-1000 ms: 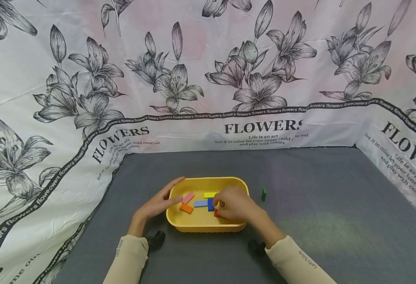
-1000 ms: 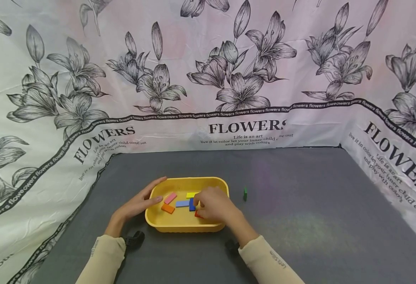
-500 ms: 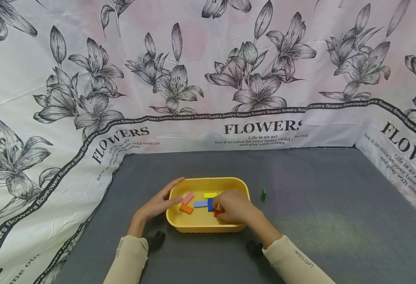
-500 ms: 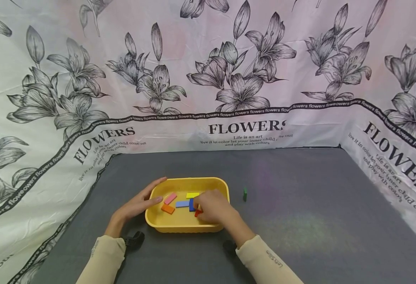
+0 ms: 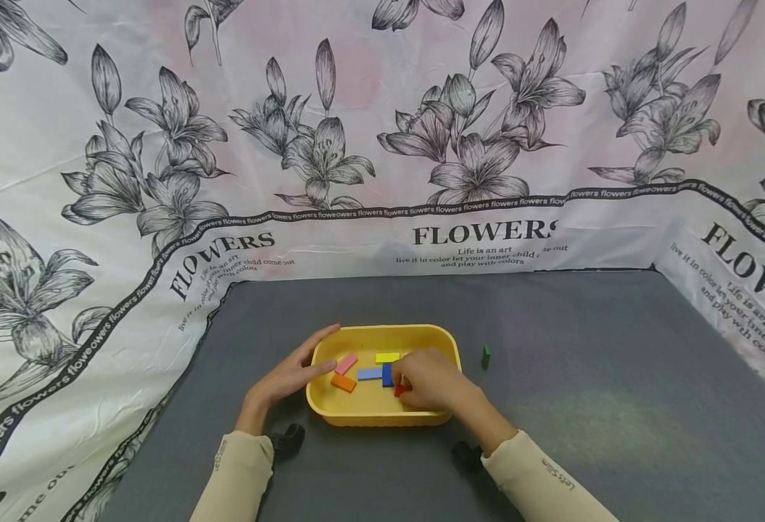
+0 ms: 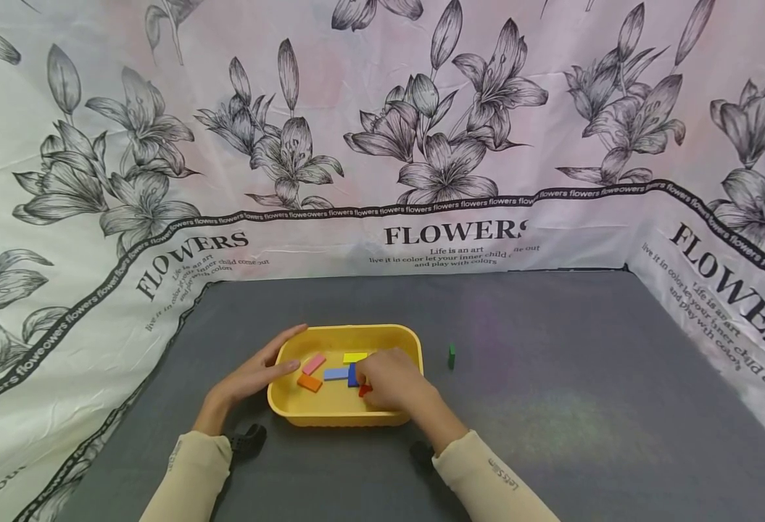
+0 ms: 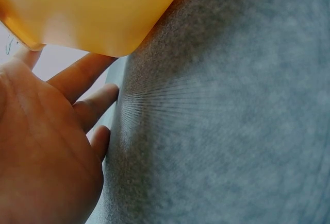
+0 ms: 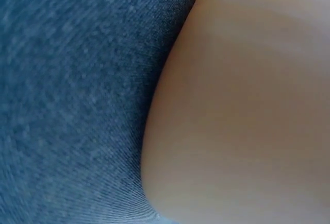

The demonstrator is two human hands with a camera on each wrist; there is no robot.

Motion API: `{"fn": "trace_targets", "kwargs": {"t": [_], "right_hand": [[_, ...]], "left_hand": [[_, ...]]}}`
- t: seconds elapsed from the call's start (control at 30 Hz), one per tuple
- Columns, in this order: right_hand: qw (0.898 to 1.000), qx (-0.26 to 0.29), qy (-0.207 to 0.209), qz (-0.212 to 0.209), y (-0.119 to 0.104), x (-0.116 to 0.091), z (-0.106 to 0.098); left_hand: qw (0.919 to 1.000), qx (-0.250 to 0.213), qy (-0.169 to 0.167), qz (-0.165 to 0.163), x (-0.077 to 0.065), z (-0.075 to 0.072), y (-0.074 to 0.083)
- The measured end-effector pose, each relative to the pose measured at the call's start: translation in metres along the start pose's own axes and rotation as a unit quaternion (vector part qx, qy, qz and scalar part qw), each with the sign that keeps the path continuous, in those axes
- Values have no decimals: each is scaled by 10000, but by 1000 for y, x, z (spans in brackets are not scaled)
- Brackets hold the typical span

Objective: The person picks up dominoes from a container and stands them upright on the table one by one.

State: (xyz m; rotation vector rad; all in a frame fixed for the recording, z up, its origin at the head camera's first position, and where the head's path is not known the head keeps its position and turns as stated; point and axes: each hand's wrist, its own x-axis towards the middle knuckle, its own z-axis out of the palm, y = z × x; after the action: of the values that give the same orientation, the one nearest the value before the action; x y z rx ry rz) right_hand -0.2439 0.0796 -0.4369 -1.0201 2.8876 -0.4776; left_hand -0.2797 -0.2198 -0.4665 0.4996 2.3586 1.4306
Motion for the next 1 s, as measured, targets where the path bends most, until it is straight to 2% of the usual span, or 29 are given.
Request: {"fn": "trace_targets", "kwargs": {"t": [0.43, 0.63, 0.9, 1.0], "right_hand": [[9993, -364, 12, 66, -6, -2, -4], [9995, -285, 41, 145, -6, -4, -2], [9981, 184, 571, -154, 0, -6, -1], [9958, 433, 793, -139, 2, -7, -2]], "left_hand": [[10000, 27, 20, -44, 1, -1, -1], [10000, 12, 3, -44, 1, 0, -1], [10000, 22, 12, -72, 1, 0, -2], [10000, 25, 28, -84, 1, 0, -2]]}}
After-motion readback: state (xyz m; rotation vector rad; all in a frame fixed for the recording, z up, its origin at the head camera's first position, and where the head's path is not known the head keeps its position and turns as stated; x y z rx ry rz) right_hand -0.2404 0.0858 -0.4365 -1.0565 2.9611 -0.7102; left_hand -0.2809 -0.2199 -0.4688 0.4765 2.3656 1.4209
